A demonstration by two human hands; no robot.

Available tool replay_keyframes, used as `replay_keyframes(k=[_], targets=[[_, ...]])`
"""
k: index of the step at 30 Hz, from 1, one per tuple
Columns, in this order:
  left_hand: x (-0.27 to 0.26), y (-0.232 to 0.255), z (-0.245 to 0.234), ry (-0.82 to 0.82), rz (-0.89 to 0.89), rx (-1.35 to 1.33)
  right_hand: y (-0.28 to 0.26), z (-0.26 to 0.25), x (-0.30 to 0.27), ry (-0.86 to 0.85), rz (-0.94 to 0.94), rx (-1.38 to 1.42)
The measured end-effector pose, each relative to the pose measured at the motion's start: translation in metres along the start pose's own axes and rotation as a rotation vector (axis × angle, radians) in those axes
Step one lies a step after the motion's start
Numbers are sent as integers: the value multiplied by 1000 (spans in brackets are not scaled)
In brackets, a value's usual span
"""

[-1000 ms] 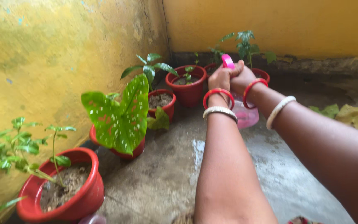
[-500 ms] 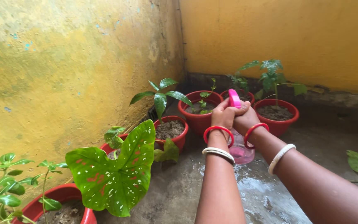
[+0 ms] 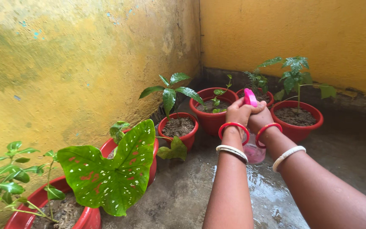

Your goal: The person sprays water onto various potted plants using a pink spray bottle. They move from one plant to another, applying a fine mist of water to the leaves and soil.

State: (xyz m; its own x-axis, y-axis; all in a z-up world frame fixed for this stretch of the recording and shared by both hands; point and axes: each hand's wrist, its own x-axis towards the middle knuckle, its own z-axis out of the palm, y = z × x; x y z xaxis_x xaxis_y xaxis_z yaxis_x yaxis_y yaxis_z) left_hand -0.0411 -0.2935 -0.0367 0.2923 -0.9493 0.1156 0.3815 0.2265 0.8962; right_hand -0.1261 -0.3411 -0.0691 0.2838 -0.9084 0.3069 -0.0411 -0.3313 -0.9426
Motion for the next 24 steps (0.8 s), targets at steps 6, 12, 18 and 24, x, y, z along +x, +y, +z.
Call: replay_keyframes(k=[6, 12, 18, 24], targets=[[0, -9, -12, -79, -60, 73, 5, 10, -14, 120, 67, -62], [5, -13, 1, 30, -34, 36, -13, -6, -5, 58, 71, -275], [1, -23, 23, 82, -9, 64, 16, -29, 4, -31, -27, -61], [-2, -17, 33, 34, -4, 74, 35, -43, 21, -113, 173, 73]])
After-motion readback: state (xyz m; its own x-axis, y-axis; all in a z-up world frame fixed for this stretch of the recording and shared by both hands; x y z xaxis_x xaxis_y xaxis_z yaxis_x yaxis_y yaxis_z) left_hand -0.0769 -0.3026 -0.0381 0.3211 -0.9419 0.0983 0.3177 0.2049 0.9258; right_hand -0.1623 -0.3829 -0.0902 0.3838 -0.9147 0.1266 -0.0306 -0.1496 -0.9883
